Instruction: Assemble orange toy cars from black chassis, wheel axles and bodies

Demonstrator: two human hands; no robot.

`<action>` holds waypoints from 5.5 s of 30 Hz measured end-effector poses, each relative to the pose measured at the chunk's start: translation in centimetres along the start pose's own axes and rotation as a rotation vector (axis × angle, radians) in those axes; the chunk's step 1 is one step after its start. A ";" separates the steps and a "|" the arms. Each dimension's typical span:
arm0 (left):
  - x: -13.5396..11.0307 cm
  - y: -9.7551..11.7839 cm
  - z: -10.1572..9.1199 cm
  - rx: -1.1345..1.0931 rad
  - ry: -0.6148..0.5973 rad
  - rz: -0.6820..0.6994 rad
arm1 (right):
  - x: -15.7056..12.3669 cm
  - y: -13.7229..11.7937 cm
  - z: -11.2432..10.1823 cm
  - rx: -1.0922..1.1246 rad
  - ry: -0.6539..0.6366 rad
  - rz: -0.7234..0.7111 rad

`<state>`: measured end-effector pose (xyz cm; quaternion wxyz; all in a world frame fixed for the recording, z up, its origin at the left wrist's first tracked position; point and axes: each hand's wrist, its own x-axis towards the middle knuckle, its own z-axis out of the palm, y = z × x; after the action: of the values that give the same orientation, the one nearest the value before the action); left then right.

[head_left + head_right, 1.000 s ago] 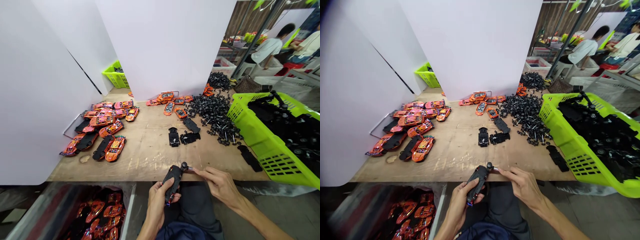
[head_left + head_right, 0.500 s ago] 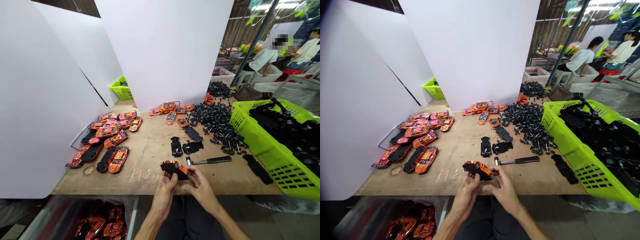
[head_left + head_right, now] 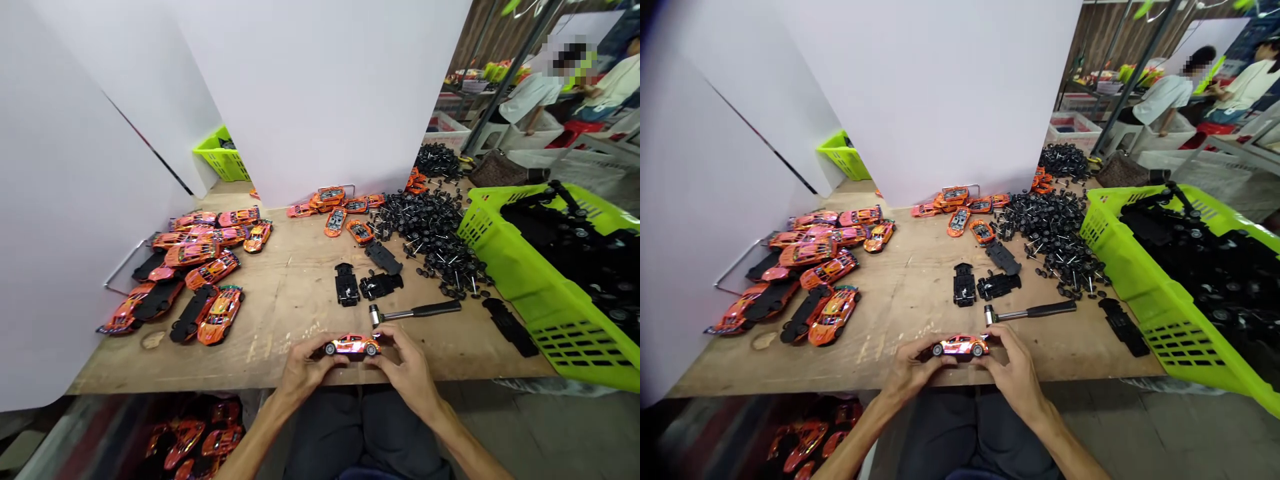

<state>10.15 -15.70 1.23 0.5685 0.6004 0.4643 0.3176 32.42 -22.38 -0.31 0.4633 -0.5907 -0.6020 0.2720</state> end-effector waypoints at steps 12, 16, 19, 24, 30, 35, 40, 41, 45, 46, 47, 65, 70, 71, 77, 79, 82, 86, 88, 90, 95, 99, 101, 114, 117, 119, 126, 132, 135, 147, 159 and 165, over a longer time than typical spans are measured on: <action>-0.1 0.2 0.5 -0.158 0.112 -0.077 | 0.3 -1.4 0.6 -0.012 0.126 -0.107; 0.1 -0.2 0.4 -0.275 0.166 -0.088 | 1.9 -3.1 -0.3 -0.014 0.055 -0.084; 0.2 0.0 0.4 -0.326 0.166 -0.065 | 2.8 -4.9 -1.1 -0.046 -0.016 -0.167; 0.2 1.3 0.4 -0.035 0.096 0.098 | 3.2 -7.7 -1.7 -0.162 -0.095 -0.385; 0.2 1.9 0.5 -0.209 0.150 0.009 | 5.0 -7.7 -3.0 -0.171 -0.019 -0.359; 1.0 1.3 -3.5 -0.434 0.180 -0.083 | 5.8 -0.8 -6.3 -0.386 0.130 -0.213; 3.0 2.6 -15.0 0.252 0.807 0.093 | 4.8 7.0 -8.6 -0.525 0.119 -0.161; 3.5 2.9 -17.6 0.492 0.907 0.090 | 4.5 7.7 -8.8 -0.539 0.113 -0.153; 5.4 3.4 -24.7 1.080 0.917 -0.046 | 3.7 8.6 -8.7 -0.556 0.144 -0.150; 5.8 3.5 -25.2 1.107 0.872 -0.105 | 3.6 8.6 -8.5 -0.554 0.147 -0.148; 6.3 3.6 -25.2 1.103 0.860 -0.159 | 3.8 8.5 -8.4 -0.552 0.149 -0.146; 22.4 3.7 0.5 0.576 0.296 0.276 | 17.4 6.0 -5.3 -0.790 0.011 -0.068; 18.4 5.1 2.1 0.517 0.134 0.436 | 16.5 3.4 -8.6 -0.570 0.018 -0.185; 17.5 5.5 2.3 0.537 0.043 0.526 | 16.3 2.4 -9.0 -0.493 -0.047 -0.219; 13.9 5.5 1.4 0.264 0.100 0.413 | 17.9 -0.2 -7.4 -0.219 -0.145 -0.164; 13.2 4.9 0.4 -0.095 0.246 0.208 | 18.8 1.2 -5.4 -0.356 -0.015 -0.125; 11.8 3.9 -0.8 -0.503 0.322 -0.047 | 19.6 3.6 -2.2 -0.488 0.005 -0.121; 9.1 2.6 -1.9 -0.641 0.372 -0.097 | 19.4 3.8 -0.3 -0.456 0.030 -0.119; 7.6 1.8 -2.4 -0.618 0.385 -0.117 | 18.3 2.2 0.1 -0.379 0.027 -0.138; 6.2 1.1 -3.0 -0.580 0.354 -0.161 | 16.3 -0.2 1.0 -0.219 -0.050 -0.178; 3.1 0.2 -3.4 -0.478 0.231 -0.170 | 10.2 -4.8 5.5 0.004 -0.355 -0.278; 1.5 0.0 -3.2 -0.344 0.234 -0.138 | 8.1 -5.1 6.5 0.021 -0.382 -0.247; 1.2 0.2 -2.9 -0.351 0.203 -0.141 | 7.8 -4.9 5.8 0.021 -0.368 -0.227; 1.2 0.0 -1.1 -0.532 0.224 -0.263 | 8.6 -4.3 2.7 -0.185 -0.464 -0.228; 1.1 -0.2 -2.5 -0.574 0.203 -0.302 | 11.2 -3.0 1.5 -0.327 -0.343 -0.269; 1.1 -0.2 -3.2 -0.579 0.177 -0.300 | 13.0 -1.4 0.9 -0.442 -0.332 -0.299; 2.6 0.1 -2.6 -0.612 0.205 -0.259 | 16.1 3.7 -4.9 -0.714 -0.437 -0.299; 4.6 0.7 -1.5 -0.583 0.197 -0.224 | 22.4 2.9 -4.3 -0.706 -0.202 -0.343; 4.6 0.7 -1.4 -0.561 0.200 -0.221 | 25.8 2.6 -1.5 -0.659 -0.190 -0.384; 2.0 0.2 -3.0 -0.525 0.202 -0.240 | 20.5 4.4 1.3 -0.504 -0.013 -0.214; 2.5 -0.5 -3.1 -0.588 0.242 -0.260 | 17.6 -1.8 1.6 -0.403 -0.440 -0.323; 2.5 -0.2 -3.5 -0.636 0.140 -0.247 | 9.9 -3.9 3.0 -0.234 -0.545 -0.366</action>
<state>7.85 -12.09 1.19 0.7280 0.3094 0.4491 0.4155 29.30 -12.77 4.20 0.2558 -0.4276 -0.8267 0.2615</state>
